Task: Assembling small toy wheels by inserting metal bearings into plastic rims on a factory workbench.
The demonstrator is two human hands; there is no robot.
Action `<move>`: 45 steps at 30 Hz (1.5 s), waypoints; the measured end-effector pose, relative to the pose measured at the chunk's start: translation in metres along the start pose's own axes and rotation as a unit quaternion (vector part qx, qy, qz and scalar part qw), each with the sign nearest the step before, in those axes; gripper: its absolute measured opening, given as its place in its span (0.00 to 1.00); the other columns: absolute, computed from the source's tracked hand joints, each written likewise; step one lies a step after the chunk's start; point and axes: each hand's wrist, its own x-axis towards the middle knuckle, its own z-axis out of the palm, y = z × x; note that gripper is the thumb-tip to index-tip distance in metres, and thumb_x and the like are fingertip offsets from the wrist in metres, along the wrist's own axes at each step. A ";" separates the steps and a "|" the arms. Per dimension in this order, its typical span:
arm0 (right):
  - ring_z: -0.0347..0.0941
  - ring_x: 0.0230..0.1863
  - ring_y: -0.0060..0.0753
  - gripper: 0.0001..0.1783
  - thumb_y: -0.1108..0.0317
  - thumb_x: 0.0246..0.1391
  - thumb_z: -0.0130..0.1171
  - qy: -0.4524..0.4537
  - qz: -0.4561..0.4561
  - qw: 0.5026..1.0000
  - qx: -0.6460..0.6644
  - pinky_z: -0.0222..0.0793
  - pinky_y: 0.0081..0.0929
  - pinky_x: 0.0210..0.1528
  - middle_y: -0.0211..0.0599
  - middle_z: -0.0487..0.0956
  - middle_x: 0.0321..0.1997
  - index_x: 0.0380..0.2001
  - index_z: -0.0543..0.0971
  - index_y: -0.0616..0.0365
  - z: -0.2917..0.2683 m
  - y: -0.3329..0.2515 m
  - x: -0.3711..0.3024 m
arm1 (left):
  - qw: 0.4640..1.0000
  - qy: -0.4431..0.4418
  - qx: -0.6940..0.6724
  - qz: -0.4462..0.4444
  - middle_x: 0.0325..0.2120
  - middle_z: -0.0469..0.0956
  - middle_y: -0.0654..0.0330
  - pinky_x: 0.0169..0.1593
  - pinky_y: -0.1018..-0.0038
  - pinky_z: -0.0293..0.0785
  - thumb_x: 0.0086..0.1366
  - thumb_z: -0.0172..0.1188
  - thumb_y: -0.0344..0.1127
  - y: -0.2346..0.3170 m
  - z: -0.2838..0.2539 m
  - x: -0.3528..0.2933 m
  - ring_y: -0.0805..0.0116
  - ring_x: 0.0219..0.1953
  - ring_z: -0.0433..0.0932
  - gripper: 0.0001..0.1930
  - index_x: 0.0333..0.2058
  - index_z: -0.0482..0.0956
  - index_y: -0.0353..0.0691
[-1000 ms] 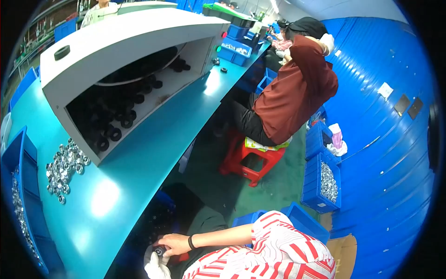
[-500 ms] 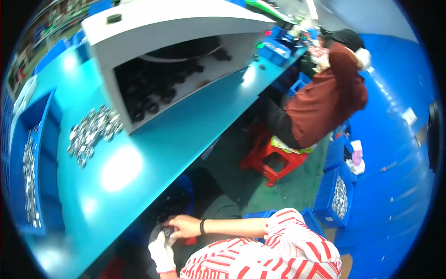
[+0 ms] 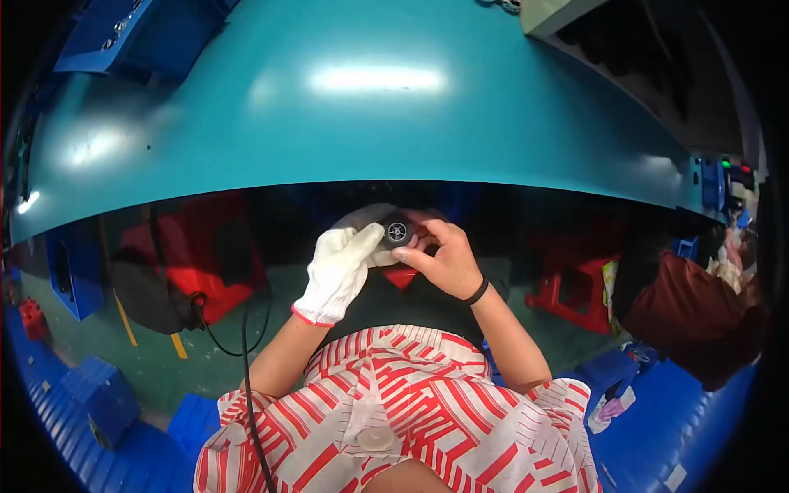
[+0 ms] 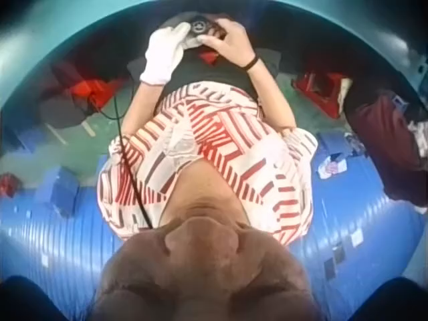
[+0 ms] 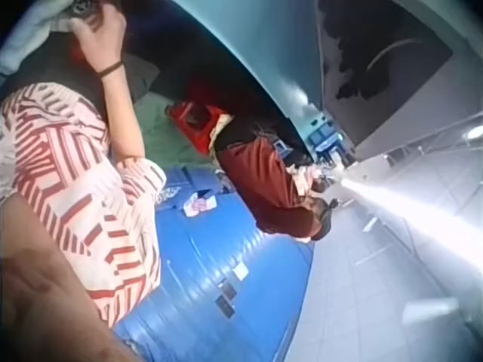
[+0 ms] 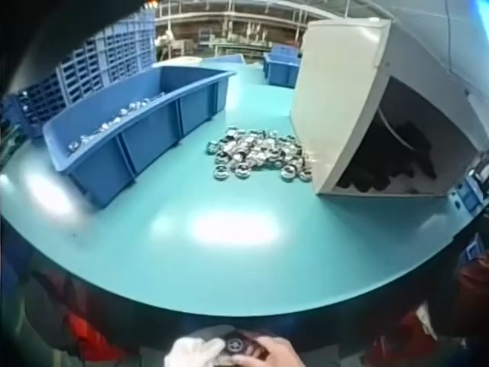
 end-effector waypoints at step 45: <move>0.72 0.36 0.26 0.29 0.79 0.36 0.68 0.045 -0.107 0.992 -0.040 0.71 0.19 0.37 0.37 0.71 0.42 0.47 0.74 0.60 0.019 0.002 -0.015 | 0.999 -0.022 0.038 -0.003 0.54 0.65 0.49 0.57 0.72 0.67 0.48 0.64 0.20 -0.011 -0.018 -0.017 0.63 0.56 0.67 0.36 0.57 0.59 0.27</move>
